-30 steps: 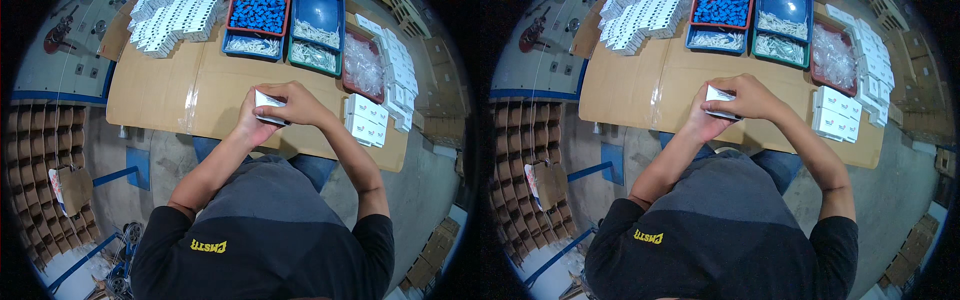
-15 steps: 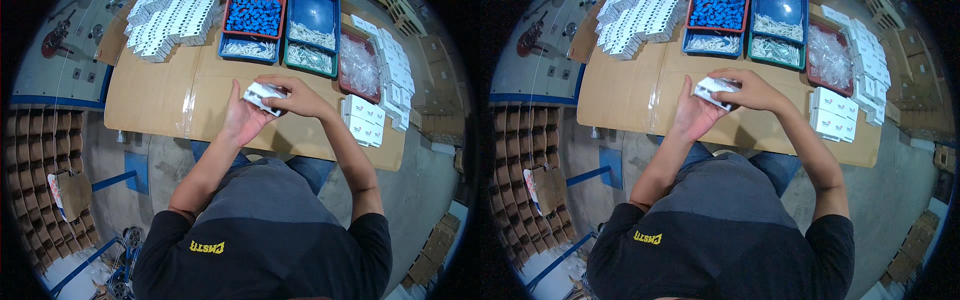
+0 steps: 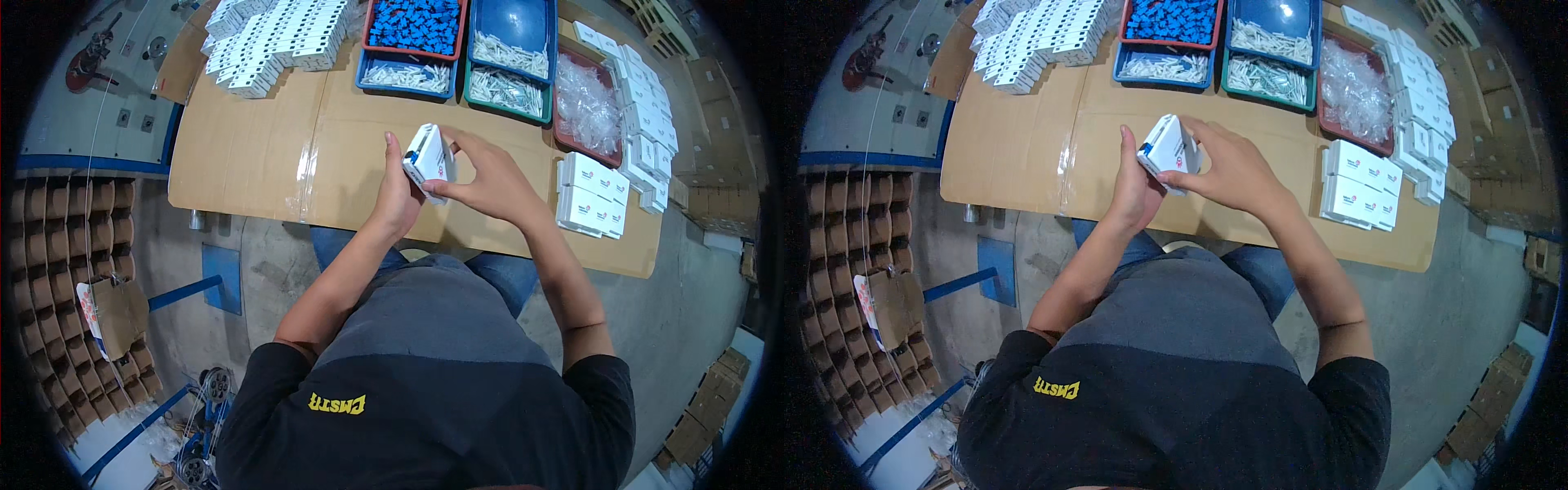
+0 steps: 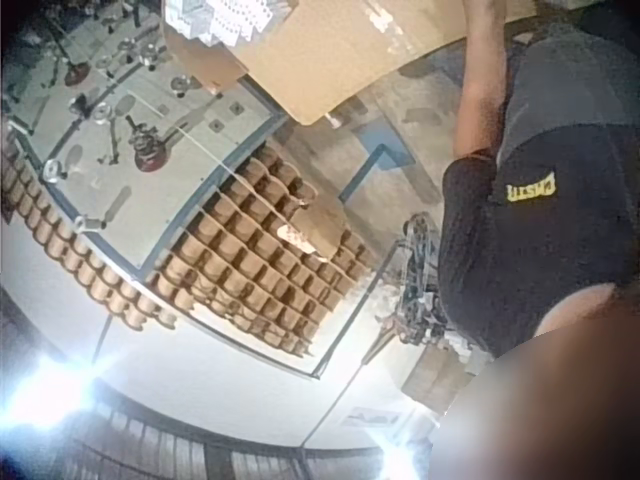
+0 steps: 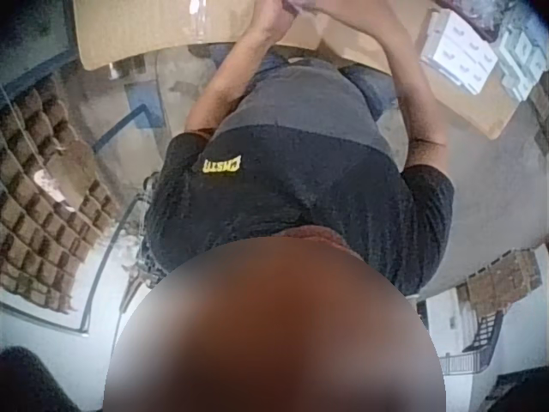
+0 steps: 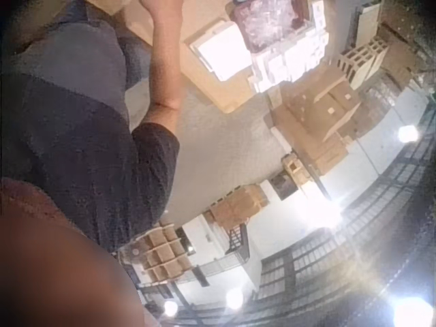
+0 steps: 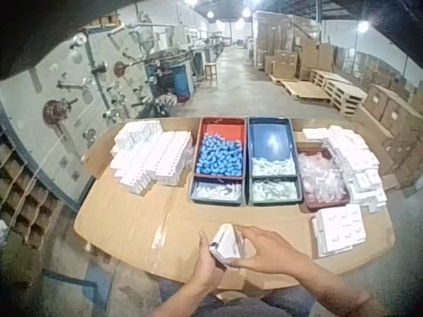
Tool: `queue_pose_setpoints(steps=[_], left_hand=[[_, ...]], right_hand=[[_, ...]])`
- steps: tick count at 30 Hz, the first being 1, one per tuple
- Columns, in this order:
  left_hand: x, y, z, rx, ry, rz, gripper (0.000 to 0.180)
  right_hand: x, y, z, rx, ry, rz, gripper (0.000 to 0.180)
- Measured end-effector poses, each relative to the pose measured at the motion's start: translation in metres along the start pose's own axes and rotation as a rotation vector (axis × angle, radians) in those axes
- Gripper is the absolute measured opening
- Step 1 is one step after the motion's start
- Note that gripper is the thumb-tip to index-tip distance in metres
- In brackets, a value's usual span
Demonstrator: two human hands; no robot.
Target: Assembling and packaging electrical components/switches into small white cardboard boxes.
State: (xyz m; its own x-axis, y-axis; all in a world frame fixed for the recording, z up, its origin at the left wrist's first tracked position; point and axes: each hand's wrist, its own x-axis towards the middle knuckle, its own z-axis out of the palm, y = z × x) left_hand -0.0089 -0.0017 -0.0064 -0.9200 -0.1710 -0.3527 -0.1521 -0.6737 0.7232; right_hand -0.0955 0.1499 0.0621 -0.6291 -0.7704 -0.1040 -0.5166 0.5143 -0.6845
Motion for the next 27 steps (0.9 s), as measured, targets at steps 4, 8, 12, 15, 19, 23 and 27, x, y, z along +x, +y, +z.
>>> queue_pose_setpoints(steps=[4, 8, 12, 15, 19, 23, 27], left_hand=[[-0.007, 0.006, 0.007, -0.089, -0.07, -0.025, 0.09], [-0.01, 0.001, 0.011, 0.067, -0.059, -0.03, 0.089], [-0.012, -0.002, 0.011, 0.091, -0.093, -0.048, 0.086], [-0.017, 0.009, 0.015, -0.1, -0.058, -0.167, 0.082], [-0.017, 0.006, 0.017, -0.07, -0.071, -0.19, 0.083], [-0.017, 0.004, 0.012, -0.179, -0.136, -0.252, 0.082], [-0.017, 0.01, 0.018, -0.192, -0.077, -0.229, 0.079]], right_hand=[[0.0, 0.001, 0.017, 0.118, 0.038, 0.017, 0.087], [0.006, 0.021, 0.042, 0.12, 0.345, -0.275, 0.084], [0.006, 0.014, 0.036, 0.209, 0.26, -0.328, 0.086], [0.001, 0.011, 0.021, 0.132, 0.121, -0.473, 0.084], [-0.003, 0.021, 0.024, 0.206, 0.068, -0.422, 0.08], [-0.001, 0.033, 0.031, 0.394, 0.198, -0.416, 0.076], [-0.002, 0.028, 0.029, 0.244, 0.201, -0.419, 0.081]])
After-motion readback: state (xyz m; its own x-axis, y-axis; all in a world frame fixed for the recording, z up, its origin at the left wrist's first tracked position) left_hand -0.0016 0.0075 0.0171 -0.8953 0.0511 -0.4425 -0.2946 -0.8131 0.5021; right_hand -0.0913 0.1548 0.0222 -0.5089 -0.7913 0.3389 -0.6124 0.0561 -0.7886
